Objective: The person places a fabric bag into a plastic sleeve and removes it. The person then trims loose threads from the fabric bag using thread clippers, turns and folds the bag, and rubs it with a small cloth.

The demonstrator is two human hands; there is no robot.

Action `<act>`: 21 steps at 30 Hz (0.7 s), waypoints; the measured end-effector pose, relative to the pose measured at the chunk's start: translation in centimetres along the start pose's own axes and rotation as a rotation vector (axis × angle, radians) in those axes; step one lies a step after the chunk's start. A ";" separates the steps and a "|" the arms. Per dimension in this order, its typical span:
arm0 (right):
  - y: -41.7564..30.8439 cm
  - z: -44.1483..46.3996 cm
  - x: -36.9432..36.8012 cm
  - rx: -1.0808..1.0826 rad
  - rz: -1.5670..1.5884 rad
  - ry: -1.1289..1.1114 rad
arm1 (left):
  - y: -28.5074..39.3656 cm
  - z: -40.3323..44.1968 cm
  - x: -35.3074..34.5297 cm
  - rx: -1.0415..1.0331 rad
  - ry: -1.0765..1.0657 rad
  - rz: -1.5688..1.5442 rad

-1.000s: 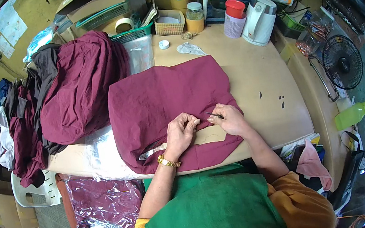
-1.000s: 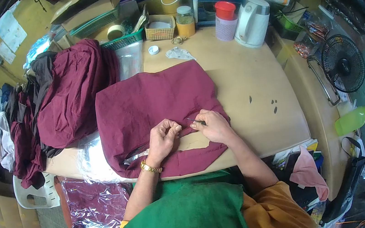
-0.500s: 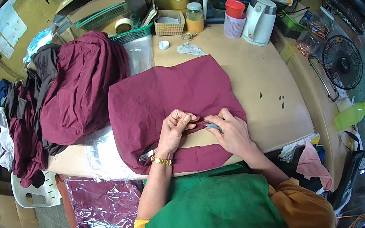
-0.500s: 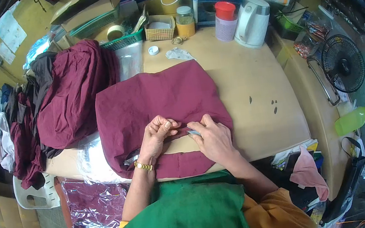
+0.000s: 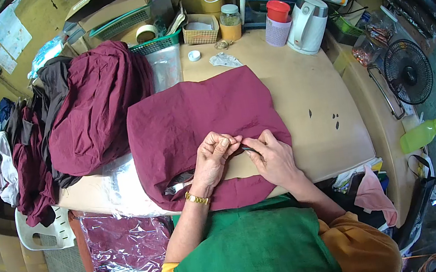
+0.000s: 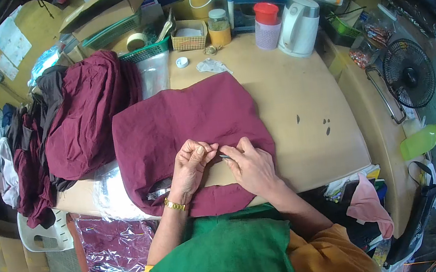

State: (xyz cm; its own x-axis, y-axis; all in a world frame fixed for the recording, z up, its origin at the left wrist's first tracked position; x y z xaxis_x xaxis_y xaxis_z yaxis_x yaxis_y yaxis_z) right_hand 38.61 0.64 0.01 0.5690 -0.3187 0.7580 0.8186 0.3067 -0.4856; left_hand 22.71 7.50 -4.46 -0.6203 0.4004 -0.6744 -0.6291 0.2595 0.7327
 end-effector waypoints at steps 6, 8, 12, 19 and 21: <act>1.4 0.2 -1.2 0.066 -0.062 0.034 | -0.3 -1.3 -2.1 0.043 -0.074 0.029; 1.6 0.6 -0.1 0.001 -0.051 0.070 | 0.7 -2.4 -1.9 0.197 -0.216 0.208; 4.4 3.1 3.0 -0.311 0.039 0.098 | 1.3 -5.8 -5.0 -0.211 -0.378 1.456; 18.1 9.7 1.0 -0.320 -0.118 -0.094 | 7.1 -8.3 -7.4 -0.031 -0.413 1.148; 15.0 9.8 2.6 -0.276 -0.259 0.055 | 10.7 -8.6 -5.5 -0.413 0.134 1.506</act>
Point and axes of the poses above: each hand's wrist, its own z-axis towards the middle knuckle, its own x-axis out of the back of the hand, y = z × x, the point moved 3 cm from there along z, towards the middle knuckle
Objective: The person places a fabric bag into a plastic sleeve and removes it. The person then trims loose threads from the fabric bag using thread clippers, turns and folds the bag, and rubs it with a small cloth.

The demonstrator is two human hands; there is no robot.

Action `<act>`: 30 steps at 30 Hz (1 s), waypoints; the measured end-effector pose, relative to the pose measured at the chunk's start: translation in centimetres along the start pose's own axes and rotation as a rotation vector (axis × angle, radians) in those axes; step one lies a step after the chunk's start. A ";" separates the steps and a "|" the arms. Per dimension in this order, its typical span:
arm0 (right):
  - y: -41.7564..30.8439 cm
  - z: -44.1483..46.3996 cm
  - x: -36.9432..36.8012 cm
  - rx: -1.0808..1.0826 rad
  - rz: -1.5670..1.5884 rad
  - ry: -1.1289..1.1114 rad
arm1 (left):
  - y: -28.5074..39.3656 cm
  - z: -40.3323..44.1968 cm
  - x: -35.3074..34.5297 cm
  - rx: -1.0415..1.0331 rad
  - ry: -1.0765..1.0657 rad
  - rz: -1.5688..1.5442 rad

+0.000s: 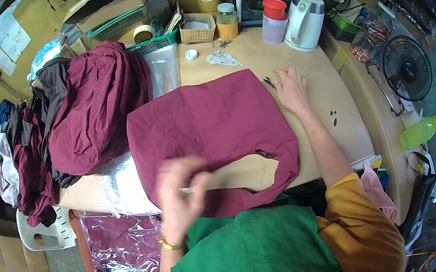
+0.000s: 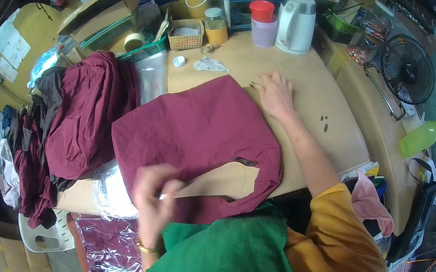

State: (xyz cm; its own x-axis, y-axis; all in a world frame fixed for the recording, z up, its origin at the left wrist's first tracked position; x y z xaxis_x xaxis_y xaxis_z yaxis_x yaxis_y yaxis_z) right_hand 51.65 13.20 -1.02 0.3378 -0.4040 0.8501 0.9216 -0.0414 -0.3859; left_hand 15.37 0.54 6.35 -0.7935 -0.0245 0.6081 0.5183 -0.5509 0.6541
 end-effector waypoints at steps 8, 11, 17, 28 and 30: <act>-4.1 -0.6 3.6 0.032 0.515 -0.373 | -13.8 -1.4 5.4 0.327 0.303 -0.032; -7.3 -2.2 13.2 0.036 1.497 -0.020 | -8.9 -2.2 9.2 0.220 0.633 -0.607; 0.4 4.1 3.7 0.045 0.851 -0.129 | -10.6 0.5 7.3 0.407 0.508 0.062; -1.8 -1.2 1.9 0.178 0.127 0.006 | -1.9 0.6 -3.4 -0.156 -0.282 0.380; -5.1 -1.9 3.5 0.181 0.362 -0.016 | -1.7 0.8 -4.1 -0.110 -0.342 0.310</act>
Point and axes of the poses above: each hand's wrist, its own z-axis towards the middle knuckle, its own x-axis out of the back of the hand, y = z × x, the point moved 3 cm from there along z, towards the middle knuckle
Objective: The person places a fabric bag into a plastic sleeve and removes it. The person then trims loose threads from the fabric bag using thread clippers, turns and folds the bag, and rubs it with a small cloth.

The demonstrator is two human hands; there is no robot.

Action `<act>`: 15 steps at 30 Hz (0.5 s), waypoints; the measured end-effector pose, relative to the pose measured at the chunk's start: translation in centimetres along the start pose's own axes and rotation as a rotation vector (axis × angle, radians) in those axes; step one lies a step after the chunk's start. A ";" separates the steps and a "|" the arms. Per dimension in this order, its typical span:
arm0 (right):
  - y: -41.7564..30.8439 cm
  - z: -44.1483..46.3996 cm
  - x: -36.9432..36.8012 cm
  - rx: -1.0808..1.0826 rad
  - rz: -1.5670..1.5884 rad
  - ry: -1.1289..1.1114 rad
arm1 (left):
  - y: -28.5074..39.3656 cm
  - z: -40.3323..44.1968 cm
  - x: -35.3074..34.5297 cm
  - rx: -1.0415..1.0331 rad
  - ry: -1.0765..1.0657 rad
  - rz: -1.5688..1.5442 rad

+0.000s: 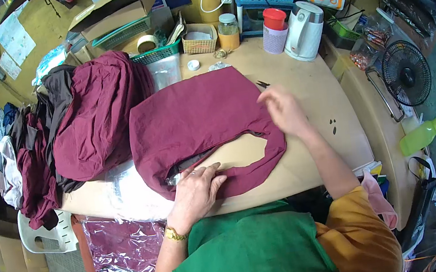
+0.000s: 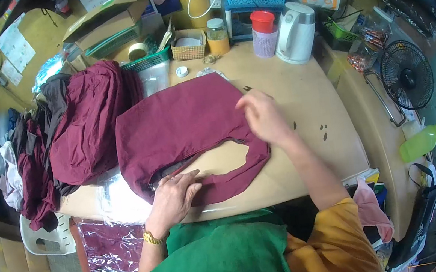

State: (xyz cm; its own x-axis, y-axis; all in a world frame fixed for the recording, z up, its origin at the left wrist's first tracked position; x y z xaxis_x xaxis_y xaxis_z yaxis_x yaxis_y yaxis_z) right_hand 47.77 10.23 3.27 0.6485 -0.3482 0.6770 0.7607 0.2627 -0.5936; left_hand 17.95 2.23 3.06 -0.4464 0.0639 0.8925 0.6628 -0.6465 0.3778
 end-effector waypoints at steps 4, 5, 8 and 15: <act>-3.0 -4.0 -4.4 0.041 -0.008 -0.628 | -1.3 0.0 -0.9 0.358 -0.296 -0.088; -3.2 -4.7 -4.7 0.093 -0.218 -0.554 | -2.6 -1.0 -1.5 0.409 -0.221 -0.085; -3.4 -6.1 -4.2 0.139 -0.331 -0.429 | -2.7 -2.7 -1.8 0.455 -0.127 -0.035; -6.6 -6.7 -4.3 0.233 -0.342 -0.502 | -1.9 -2.3 0.1 0.337 -0.119 0.043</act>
Point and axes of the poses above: each hand's wrist, its own z-axis towards the middle knuckle, its own x-axis out of the back of the hand, y = z × x, the point moved 3 cm from there along z, towards the middle knuckle
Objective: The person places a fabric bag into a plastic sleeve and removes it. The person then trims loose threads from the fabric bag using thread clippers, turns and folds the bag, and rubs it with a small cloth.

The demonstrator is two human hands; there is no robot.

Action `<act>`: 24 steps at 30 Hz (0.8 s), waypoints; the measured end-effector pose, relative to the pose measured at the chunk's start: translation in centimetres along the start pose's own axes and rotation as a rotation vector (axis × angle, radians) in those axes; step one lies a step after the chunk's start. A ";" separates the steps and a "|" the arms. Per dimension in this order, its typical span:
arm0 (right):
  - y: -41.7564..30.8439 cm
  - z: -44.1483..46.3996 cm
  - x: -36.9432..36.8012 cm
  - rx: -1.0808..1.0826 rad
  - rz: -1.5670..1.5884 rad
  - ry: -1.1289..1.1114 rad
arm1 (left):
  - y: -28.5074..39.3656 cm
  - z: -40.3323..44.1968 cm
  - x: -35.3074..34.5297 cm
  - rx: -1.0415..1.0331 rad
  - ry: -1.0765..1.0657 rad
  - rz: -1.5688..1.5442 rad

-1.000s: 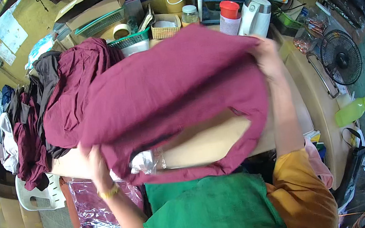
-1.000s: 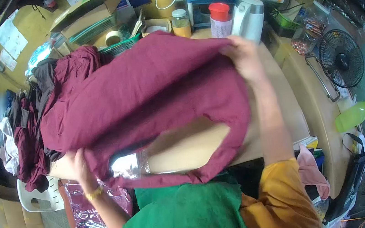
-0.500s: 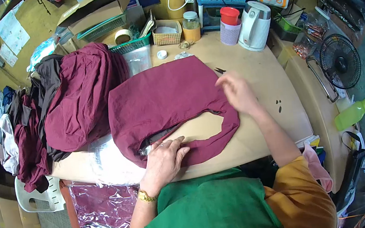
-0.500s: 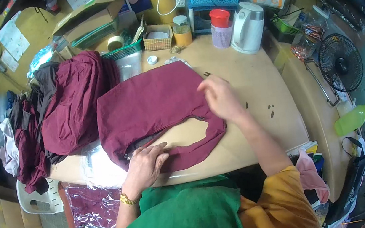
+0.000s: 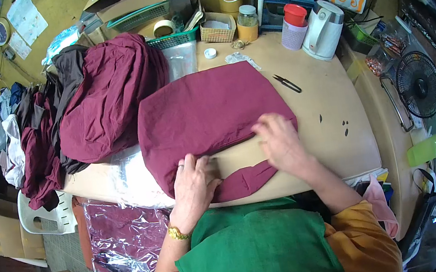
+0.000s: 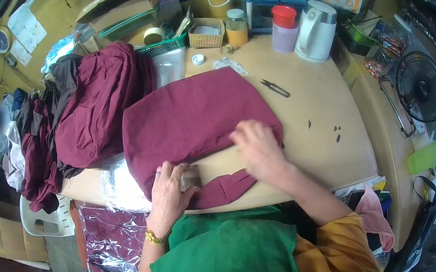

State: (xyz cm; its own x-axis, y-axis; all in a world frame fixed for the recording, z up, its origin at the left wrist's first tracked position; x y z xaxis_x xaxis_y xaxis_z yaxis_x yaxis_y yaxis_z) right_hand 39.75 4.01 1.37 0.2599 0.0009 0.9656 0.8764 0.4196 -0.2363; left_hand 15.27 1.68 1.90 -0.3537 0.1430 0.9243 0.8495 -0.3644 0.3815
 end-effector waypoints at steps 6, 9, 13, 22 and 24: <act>-4.2 2.5 -4.4 0.200 0.290 0.013 | 1.4 1.5 -1.2 -0.134 0.350 0.248; -4.0 2.8 -4.8 0.128 0.043 0.087 | 2.0 0.9 0.1 -0.093 0.317 -0.081; -5.3 2.2 -6.8 0.250 -0.113 -0.038 | 1.8 1.8 -3.4 -0.196 0.194 -0.232; -4.6 -0.4 -5.8 0.190 -0.043 -0.103 | 1.4 5.8 -5.8 -0.088 0.074 0.015; -4.7 -0.5 -5.7 0.185 -0.043 -0.170 | 1.6 6.6 -5.5 -0.051 0.202 0.121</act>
State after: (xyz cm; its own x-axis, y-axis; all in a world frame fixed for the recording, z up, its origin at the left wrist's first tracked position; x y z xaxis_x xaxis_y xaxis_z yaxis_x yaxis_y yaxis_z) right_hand 34.41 1.57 -3.05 0.1384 0.1253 0.9824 0.7918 0.5819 -0.1857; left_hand 21.14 6.37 -2.49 -0.3257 -0.0894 0.9413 0.8715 -0.4145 0.2622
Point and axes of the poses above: each hand's wrist, its own z-axis towards the middle knuckle, its own x-axis out of the back of the hand, y = z × x, the point moved 3 cm from there along z, towards the middle knuckle
